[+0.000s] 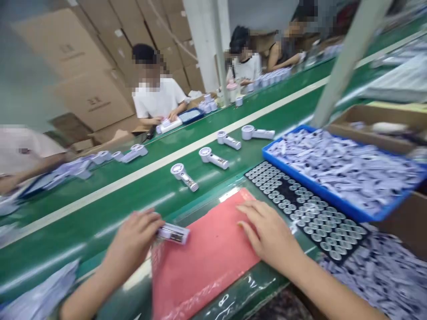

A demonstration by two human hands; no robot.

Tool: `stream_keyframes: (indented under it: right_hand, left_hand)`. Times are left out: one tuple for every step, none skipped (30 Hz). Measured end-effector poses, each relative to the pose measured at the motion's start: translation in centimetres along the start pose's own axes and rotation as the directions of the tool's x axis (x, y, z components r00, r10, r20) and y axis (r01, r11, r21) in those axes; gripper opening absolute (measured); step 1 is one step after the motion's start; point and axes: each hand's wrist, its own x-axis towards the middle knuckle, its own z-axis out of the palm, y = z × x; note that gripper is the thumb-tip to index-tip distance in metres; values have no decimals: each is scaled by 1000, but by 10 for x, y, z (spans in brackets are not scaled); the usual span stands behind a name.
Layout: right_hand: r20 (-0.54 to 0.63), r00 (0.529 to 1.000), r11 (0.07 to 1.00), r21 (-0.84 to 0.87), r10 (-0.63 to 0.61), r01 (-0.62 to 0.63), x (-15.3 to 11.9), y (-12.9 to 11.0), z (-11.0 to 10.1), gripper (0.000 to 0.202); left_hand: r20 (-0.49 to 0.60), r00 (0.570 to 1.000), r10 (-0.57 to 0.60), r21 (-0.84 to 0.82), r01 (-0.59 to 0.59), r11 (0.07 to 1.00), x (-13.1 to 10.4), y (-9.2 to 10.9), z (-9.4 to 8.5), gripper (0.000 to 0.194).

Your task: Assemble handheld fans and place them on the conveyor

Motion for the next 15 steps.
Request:
stream_keyframes:
  right_hand:
    - [-40, 999, 993, -111, 24, -29, 1, 18, -14, 31]
    - [-71, 996, 975, -211, 57, -70, 1, 36, -29, 32]
    - [-97, 990, 946, -300, 97, -122, 1, 53, -42, 34]
    - [-121, 982, 908, -380, 143, -179, 2, 69, -53, 36]
    - [-142, 972, 864, -447, 187, -231, 4, 84, -63, 37]
    - [-157, 962, 823, -499, 224, -273, 8, 97, -70, 38]
    - [-164, 953, 787, -537, 254, -302, 12, 108, -76, 38]
    - [-163, 947, 761, -564, 276, -319, 18, 118, -80, 37]
    - [-157, 943, 744, -583, 293, -328, 25, 127, -84, 36]
    - [-147, 941, 732, -596, 306, -331, 32, 135, -87, 34]
    - [-133, 938, 722, -607, 320, -332, 39, 141, -91, 31]
    - [-121, 935, 714, -615, 333, -334, 46, 146, -94, 28]
    - [-111, 933, 713, -616, 343, -335, 54, 149, -96, 25]
    - [-103, 933, 721, -608, 344, -332, 63, 150, -95, 23]
    - [-99, 938, 741, -588, 332, -324, 74, 148, -91, 22]
  left_hand:
    - [-8, 999, -31, 117, 32, 993, 9, -26, 6, 37]
    - [-28, 997, -77, 210, 81, 974, 18, -52, 13, 40]
    - [-31, 992, -126, 284, 129, 950, 27, -76, 21, 41]
    - [-20, 984, -176, 333, 172, 927, 34, -97, 30, 44]
    - [7, 976, -216, 354, 200, 914, 39, -114, 39, 48]
    - [40, 968, -246, 352, 217, 911, 43, -128, 48, 53]
    - [71, 963, -259, 328, 223, 918, 44, -139, 56, 57]
    - [89, 963, -253, 288, 218, 933, 44, -146, 64, 62]
    - [85, 969, -234, 237, 208, 949, 41, -151, 71, 66]
    - [59, 976, -208, 183, 194, 964, 37, -153, 78, 68]
    - [22, 984, -179, 130, 175, 976, 31, -154, 82, 69]
    - [-6, 988, -152, 84, 152, 985, 23, -153, 86, 69]
    - [-23, 991, -132, 47, 133, 990, 13, -151, 87, 68]
    - [-26, 992, -124, 24, 125, 992, 1, -148, 85, 66]
    - [-8, 992, -126, 11, 126, 992, -14, -144, 81, 66]
